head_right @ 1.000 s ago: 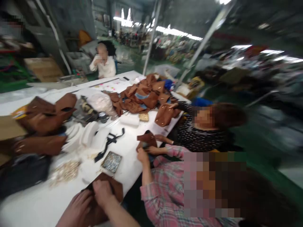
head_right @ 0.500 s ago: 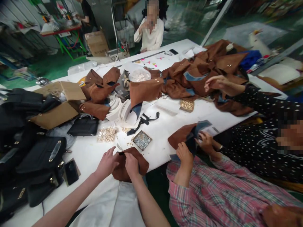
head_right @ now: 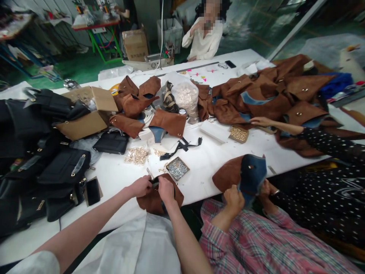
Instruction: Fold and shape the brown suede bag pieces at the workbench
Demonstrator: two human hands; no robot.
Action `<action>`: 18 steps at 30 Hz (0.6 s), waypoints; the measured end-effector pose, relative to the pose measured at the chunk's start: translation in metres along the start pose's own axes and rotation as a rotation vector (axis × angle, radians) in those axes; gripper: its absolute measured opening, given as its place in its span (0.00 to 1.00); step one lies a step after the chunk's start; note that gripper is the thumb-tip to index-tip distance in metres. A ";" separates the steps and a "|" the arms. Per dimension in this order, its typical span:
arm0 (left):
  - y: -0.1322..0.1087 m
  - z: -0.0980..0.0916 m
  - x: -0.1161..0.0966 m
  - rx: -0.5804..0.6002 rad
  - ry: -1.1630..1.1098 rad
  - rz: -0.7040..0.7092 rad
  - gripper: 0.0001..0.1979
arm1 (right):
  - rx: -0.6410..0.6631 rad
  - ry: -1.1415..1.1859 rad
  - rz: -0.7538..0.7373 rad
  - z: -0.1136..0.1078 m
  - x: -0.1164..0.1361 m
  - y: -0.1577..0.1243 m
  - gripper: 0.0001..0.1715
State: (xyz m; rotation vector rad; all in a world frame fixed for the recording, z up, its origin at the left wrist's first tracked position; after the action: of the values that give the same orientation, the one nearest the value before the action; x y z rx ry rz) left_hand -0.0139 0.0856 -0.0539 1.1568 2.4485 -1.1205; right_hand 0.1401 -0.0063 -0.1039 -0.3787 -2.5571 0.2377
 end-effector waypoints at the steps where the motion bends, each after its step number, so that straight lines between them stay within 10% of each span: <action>1: -0.006 -0.005 -0.001 0.021 -0.029 0.062 0.10 | 0.000 0.000 0.016 -0.001 -0.003 0.001 0.23; 7: -0.065 -0.029 0.002 0.028 -0.181 0.270 0.14 | 0.107 0.009 0.112 -0.002 -0.022 0.009 0.21; 12: -0.078 -0.013 0.018 0.102 -0.410 -0.097 0.21 | 0.270 0.191 -0.066 0.010 -0.001 -0.007 0.11; 18: -0.060 0.019 0.022 -0.094 -0.355 -0.378 0.23 | 0.515 0.641 -0.284 0.041 0.060 -0.066 0.10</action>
State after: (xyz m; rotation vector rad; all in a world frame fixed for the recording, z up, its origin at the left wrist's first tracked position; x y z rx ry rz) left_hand -0.0750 0.0609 -0.0448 0.4265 2.4526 -1.1697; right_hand 0.0547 -0.0532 -0.0933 0.1006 -1.8045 0.5498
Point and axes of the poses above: each hand's wrist, its own y-axis towards the middle knuckle, its own z-axis out of the palm, x = y × z, the point moved 4 cm from there along y, towards the middle knuckle, and after that the axes turned 9 degrees about -y, right-handed, at the moved point
